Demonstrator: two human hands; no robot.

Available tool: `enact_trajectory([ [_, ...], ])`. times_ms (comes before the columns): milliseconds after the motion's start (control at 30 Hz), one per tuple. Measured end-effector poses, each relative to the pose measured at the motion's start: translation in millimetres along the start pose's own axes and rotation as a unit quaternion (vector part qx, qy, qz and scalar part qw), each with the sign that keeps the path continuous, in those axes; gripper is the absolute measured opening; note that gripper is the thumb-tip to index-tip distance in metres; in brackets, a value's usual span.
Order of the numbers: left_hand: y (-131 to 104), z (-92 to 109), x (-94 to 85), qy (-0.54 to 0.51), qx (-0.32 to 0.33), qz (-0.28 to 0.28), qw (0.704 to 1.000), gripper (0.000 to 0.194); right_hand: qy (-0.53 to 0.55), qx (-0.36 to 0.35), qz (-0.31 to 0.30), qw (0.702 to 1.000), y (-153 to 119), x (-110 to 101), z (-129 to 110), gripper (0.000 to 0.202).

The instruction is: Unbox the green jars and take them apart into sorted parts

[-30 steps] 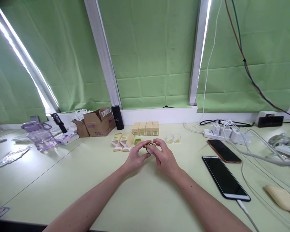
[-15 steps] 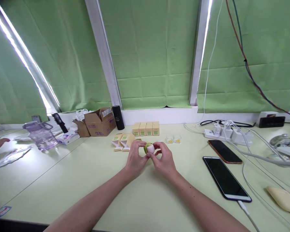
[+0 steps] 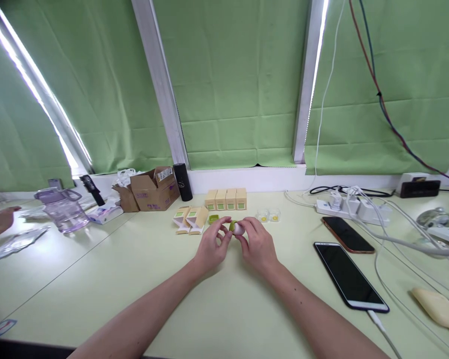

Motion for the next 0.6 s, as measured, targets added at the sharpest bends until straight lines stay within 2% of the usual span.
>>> enact_trajectory([
  [133, -0.3, -1.6, 5.4, -0.056, -0.023, -0.015, 0.998, 0.031, -0.039, -0.046, -0.010, 0.998, 0.7, -0.4, -3.8, 0.031],
  [267, -1.4, -5.7, 8.6, -0.092, -0.055, -0.009, 0.994, 0.032, -0.057, -0.055, -0.030, 0.996, 1.7, -1.1, -6.2, 0.035],
  [600, -3.2, -5.1, 9.8, -0.092, -0.068, -0.011, 0.993, 0.030, -0.088, -0.067, -0.070, 0.991, 2.2, 1.3, -3.4, 0.027],
])
Point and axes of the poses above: each hand's wrist, its own y-axis towards the middle knuckle, its own x-axis out of the palm, z = x × y, the point moved 2 cm from there along y, towards the middle knuckle, and after that the axes turned 4 degrees about -x, right-handed, at the moved point
